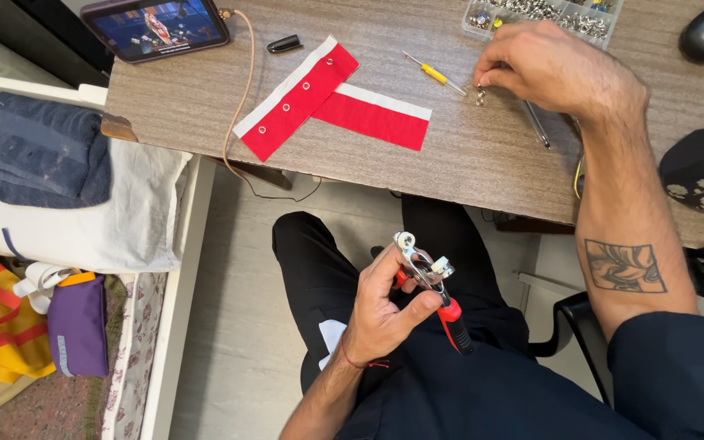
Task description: Attaching metal eyelets to a leather strip using a hand-held punch tool.
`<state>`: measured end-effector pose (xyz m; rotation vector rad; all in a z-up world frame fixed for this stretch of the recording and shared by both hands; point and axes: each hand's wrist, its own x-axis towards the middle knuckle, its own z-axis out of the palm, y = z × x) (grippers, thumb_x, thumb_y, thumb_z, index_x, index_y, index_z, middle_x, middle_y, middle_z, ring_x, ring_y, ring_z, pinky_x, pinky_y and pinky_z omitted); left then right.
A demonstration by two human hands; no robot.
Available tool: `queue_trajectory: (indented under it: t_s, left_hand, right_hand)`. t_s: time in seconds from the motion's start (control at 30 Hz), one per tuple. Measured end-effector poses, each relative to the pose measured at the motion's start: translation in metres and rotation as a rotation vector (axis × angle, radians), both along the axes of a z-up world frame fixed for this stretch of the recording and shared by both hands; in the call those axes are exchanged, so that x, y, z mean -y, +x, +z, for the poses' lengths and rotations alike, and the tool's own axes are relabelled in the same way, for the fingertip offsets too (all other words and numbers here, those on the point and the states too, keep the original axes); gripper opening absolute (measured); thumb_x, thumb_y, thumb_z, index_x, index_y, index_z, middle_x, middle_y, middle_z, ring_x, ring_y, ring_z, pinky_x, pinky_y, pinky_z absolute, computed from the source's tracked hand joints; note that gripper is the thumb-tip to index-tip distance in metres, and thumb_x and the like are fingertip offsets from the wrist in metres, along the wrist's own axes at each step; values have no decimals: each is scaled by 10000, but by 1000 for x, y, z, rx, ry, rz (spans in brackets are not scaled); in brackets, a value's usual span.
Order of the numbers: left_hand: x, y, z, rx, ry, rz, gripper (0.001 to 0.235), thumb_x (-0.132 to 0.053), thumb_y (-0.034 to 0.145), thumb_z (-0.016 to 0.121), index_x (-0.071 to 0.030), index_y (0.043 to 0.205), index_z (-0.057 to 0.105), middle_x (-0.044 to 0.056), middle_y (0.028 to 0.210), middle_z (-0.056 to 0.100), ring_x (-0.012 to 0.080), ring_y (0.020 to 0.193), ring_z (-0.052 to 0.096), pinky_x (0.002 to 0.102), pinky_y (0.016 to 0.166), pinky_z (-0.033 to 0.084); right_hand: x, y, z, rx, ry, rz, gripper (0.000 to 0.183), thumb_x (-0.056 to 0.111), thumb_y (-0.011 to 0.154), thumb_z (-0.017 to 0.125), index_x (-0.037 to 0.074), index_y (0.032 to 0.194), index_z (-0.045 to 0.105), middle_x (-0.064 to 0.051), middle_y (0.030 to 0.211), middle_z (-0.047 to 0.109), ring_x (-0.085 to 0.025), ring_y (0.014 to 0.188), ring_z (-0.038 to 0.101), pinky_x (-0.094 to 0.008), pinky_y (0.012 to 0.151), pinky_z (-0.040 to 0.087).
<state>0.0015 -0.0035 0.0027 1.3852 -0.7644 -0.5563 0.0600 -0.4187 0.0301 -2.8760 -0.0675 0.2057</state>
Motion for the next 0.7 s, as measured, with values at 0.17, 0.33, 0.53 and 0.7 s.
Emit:
queue_trajectory:
  t_s: [0.17, 0.33, 0.53, 0.7]
  left_hand:
    - [0, -1, -3, -13, 12, 0, 589, -637, 1104, 702, -62, 1229, 738, -12, 1039, 649, 109, 803, 485, 264, 731, 455]
    - [1, -1, -3, -23, 7, -6, 585, -630, 1103, 709, -61, 1234, 748, -11, 1050, 650, 107, 808, 480, 259, 728, 453]
    - [3, 0, 1, 0, -11, -15, 572, -613, 1120, 695, -49, 1207, 728, 9, 1074, 630, 126, 825, 498, 271, 715, 452]
    - [3, 1, 2, 3, -7, -18, 579, -627, 1120, 687, -59, 1214, 748, 5, 1095, 663, 123, 829, 512, 269, 733, 477]
  right_hand:
    - [4, 0, -4, 27, 5, 26, 173, 231, 1167, 765, 105, 1191, 881, -79, 1130, 831, -313, 1084, 783, -444, 1054, 566]
    - [3, -1, -3, 33, -8, 18, 164, 225, 1160, 777, 127, 1207, 899, -70, 1136, 834, -312, 1079, 787, -444, 1059, 569]
    - [-5, -1, 4, 53, 33, 57, 126, 224, 1110, 834, 127, 1162, 895, -56, 1131, 846, -278, 1065, 785, -417, 1034, 563]
    - [-5, -3, 12, 53, -28, 51, 176, 274, 1129, 819, 208, 1252, 927, -19, 1193, 829, -264, 1121, 773, -447, 1067, 520]
